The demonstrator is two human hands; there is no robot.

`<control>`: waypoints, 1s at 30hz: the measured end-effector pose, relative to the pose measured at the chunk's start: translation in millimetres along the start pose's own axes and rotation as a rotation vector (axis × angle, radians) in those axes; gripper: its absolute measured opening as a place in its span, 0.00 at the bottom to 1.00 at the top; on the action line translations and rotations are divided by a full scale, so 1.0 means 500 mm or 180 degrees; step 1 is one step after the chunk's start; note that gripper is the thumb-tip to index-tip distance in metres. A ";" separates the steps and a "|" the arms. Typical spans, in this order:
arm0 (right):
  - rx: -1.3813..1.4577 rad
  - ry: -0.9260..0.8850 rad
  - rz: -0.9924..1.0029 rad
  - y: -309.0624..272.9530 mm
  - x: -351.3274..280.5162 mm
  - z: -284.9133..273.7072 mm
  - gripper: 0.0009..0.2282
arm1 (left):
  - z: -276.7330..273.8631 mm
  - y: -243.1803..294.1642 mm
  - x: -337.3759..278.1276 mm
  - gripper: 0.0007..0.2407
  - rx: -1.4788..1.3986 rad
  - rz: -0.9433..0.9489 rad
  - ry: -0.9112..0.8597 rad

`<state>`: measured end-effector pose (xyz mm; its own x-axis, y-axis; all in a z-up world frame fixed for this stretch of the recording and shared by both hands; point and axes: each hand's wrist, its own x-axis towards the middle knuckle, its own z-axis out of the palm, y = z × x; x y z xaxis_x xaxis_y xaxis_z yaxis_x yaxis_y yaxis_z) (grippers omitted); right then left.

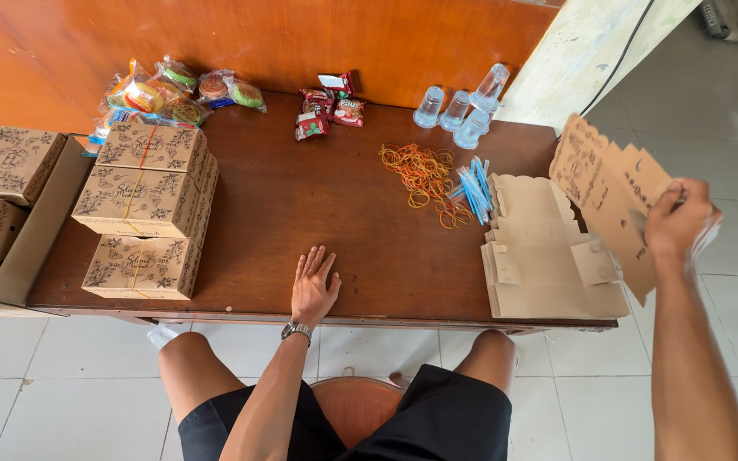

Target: Folding a cardboard box and filling it with snacks before securing it with a rubber band.

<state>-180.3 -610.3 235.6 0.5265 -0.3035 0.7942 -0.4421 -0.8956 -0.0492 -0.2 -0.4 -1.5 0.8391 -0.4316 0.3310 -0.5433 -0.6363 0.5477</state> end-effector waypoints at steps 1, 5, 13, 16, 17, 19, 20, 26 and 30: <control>0.0001 -0.0004 0.0002 -0.016 0.008 -0.003 0.05 | -0.001 -0.001 -0.001 0.20 0.0002 -0.0002 -0.0004; 0.0445 0.0266 -0.0249 -0.099 0.038 -0.036 0.07 | -0.001 -0.001 -0.001 0.19 -0.0001 0.0018 0.0025; 0.1188 0.0134 -0.0364 -0.426 0.044 -0.110 0.10 | 0.005 -0.006 -0.002 0.20 0.0018 0.0041 0.0086; 0.1112 0.0269 -0.0228 -0.565 0.003 -0.097 0.06 | 0.014 -0.001 -0.002 0.18 0.0243 -0.0012 0.0430; 0.1381 0.0201 -0.0109 -0.617 -0.018 -0.091 0.06 | 0.017 -0.002 -0.001 0.18 0.0237 -0.0021 0.0437; 0.1669 0.0123 0.0003 -0.718 -0.073 -0.075 0.06 | 0.019 -0.003 -0.003 0.17 0.0242 -0.0046 0.0450; 0.1557 -0.0043 0.0018 -0.769 -0.104 -0.066 0.04 | 0.014 -0.005 -0.002 0.17 -0.0031 -0.0200 0.0442; 0.3214 -0.2303 0.0512 -0.942 -0.293 0.007 0.18 | -0.054 -0.004 -0.020 0.19 -0.1292 -0.0465 0.0508; 0.3168 -0.2867 0.0031 -0.917 -0.374 0.014 0.24 | -0.098 0.020 -0.042 0.23 -0.1607 -0.0588 0.0435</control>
<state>-71.0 -145.2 105.7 0.9878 -0.0733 0.1377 0.0613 -0.6293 -0.7747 -22.1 33.6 34.4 0.9333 -0.2335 0.2727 -0.3351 -0.2937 0.8953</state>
